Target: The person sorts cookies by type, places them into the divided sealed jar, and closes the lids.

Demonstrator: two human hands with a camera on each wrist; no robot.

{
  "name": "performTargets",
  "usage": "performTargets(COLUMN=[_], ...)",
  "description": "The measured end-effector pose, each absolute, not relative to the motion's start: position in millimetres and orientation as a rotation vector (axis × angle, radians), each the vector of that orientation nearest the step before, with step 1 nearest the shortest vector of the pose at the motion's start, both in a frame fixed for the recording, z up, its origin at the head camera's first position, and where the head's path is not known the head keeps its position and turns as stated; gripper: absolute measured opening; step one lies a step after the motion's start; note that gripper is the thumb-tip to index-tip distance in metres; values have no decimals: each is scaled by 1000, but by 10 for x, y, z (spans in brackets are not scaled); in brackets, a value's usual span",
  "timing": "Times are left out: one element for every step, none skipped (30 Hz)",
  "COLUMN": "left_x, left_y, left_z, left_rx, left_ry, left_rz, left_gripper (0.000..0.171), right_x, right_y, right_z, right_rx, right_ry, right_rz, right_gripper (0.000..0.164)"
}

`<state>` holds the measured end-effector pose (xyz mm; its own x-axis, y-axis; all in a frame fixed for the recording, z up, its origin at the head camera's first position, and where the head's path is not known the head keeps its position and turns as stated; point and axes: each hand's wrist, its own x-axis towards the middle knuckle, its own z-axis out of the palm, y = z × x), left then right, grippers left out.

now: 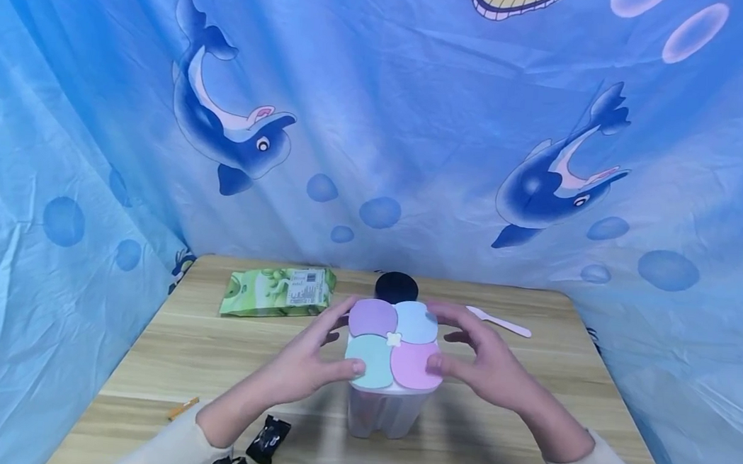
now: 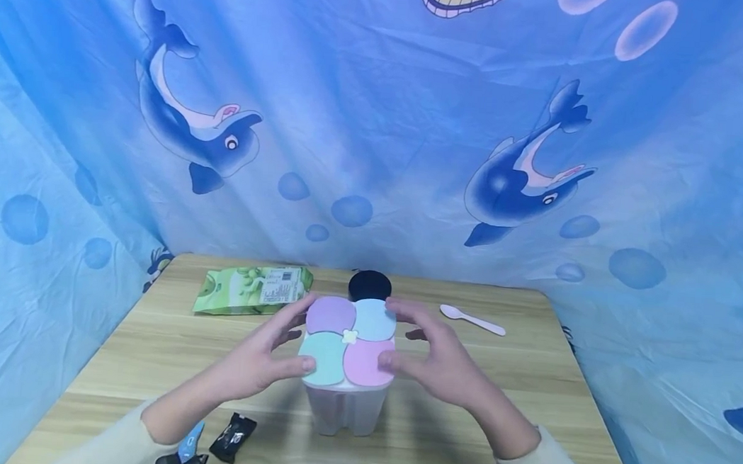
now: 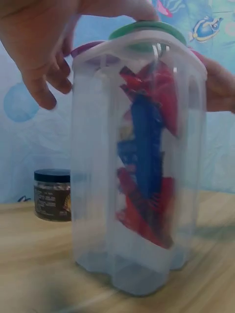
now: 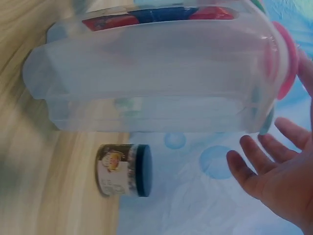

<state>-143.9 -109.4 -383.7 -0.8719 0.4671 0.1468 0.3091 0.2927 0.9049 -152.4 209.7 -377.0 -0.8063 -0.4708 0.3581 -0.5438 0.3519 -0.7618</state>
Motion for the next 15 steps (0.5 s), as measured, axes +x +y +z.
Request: performTargets(left_x=[-1415, -1386, -1351, -1312, -1270, -1223, -1174, -1120, -1066, -1014, -962, -912, -862, -816, -774], left_y=[-1094, -1096, -1100, -1104, -1109, -1112, -1111, -1109, -1105, -1097, -1084, -1069, -1056, -1044, -1035], left_z=[-3858, -3880, -3900, -3924, -3951, -3978, -4003, -4030, -4057, -4088, -4114, -4140, -4160, -4182, -4201], left_rx=[727, 720, 708, 692, 675, 651, 610, 574, 541, 513, 476, 447, 406, 376, 348], left_ry=[2405, 2408, 2419, 2431, 2442, 2452, 2455, 2460, 2455, 2443, 2421, 2402, 2372, 2344, 2319], left_rz=[1672, 1713, 1750, 1786, 1820, 1853, 1881, 1908, 1932, 1957, 1983, 2006, 2030, 2045, 2054], left_gripper=[86, 81, 76, 71, 66, 62, 58, 55, 52, 50, 48, 46, 44, 43, 42], right_x=[-1541, -1558, -1577, -1593, -1608, -1624, -1640, -1655, -1671, -1688, -1705, -1725, -1740, -1753, -1767], right_y=[2096, 2094, 2094, 2092, 2090, 2089, 2090, 2091, 2091, 2090, 2089, 2088, 2081, 2074, 2067], right_z=[-3794, -3818, -3846, -3873, -3901, -3931, -3965, -3999, -4035, -4071, -4108, -4150, -4188, -4224, -4265], right_rx=[921, 889, 851, 812, 779, 748, 721, 698, 670, 643, 615, 589, 563, 526, 497], right_ry=[-2505, -2492, -2483, -2476, -2473, -2471, -2471, -2472, -2475, -2478, -2484, -2488, -2490, -2493, -2490], right_rz=[1520, 1578, 1633, 1684, 1730, 1775, 1818, 1846, 1875, 1900, 1922, 1943, 1969, 1999, 2033], right_gripper=[60, 54, 48, 43, 39, 37, 36, 36, 38, 40, 43, 46, 49, 52, 54])
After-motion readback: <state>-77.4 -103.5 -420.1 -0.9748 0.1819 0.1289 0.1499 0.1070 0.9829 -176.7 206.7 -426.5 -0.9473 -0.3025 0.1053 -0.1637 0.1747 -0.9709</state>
